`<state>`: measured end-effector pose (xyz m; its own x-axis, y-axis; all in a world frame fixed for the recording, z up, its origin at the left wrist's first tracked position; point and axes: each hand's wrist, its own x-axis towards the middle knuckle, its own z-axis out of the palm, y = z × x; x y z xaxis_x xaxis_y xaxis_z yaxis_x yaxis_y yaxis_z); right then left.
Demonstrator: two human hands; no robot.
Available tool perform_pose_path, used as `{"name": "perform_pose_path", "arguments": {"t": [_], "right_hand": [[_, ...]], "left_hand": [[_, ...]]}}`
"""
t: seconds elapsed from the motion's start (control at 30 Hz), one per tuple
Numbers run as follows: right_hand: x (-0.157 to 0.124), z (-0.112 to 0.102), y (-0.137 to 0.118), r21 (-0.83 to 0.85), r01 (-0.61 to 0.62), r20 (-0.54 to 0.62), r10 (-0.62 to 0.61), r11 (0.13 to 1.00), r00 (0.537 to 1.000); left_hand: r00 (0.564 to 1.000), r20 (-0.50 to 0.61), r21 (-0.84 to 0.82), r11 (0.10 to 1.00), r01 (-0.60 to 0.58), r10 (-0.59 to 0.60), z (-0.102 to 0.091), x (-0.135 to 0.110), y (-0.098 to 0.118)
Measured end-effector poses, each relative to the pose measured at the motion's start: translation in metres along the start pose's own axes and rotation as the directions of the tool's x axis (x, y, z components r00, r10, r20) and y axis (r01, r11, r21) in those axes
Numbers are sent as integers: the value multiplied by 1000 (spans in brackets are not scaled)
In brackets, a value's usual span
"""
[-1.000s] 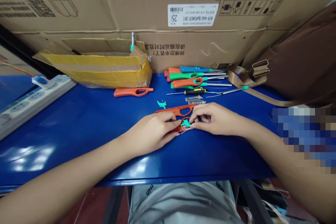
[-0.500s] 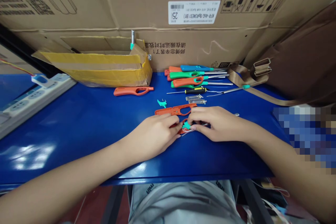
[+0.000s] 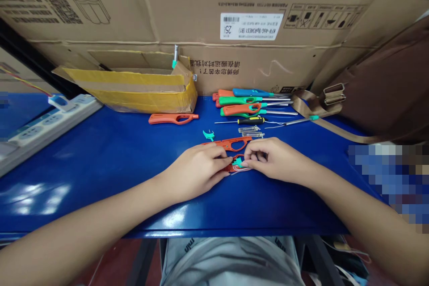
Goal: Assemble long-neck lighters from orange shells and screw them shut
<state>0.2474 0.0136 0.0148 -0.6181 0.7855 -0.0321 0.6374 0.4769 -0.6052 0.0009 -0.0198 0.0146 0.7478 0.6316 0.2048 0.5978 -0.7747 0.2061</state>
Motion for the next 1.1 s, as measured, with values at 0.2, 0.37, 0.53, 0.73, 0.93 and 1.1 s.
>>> {"name": "perform_pose_path", "arguments": {"t": [0.2,0.37,0.53,0.73,0.93,1.1], "right_hand": [[0,1,-1,-83,57,-68,-63,995,996],[-3,-5,-3,-80,193,-45,-197,978,979],[-7,-6,-7,-218,303,98,-288,928,953],[-6,-6,-5,-292,327,137,-299,899,944],[-3,-1,3,-132,304,27,-303,943,952],[-2,1,6,-101,282,-5,-284,954,959]], "left_hand": [[1000,22,48,999,21,-22,-2,2,-1],[999,22,83,996,44,-46,-3,2,-2],[999,8,66,997,37,-38,-2,2,-3],[999,-5,-37,999,36,-36,-2,2,-8],[1000,-16,-95,995,22,-24,0,3,-12],[1000,-8,-112,993,28,-29,1,3,-13]]}}
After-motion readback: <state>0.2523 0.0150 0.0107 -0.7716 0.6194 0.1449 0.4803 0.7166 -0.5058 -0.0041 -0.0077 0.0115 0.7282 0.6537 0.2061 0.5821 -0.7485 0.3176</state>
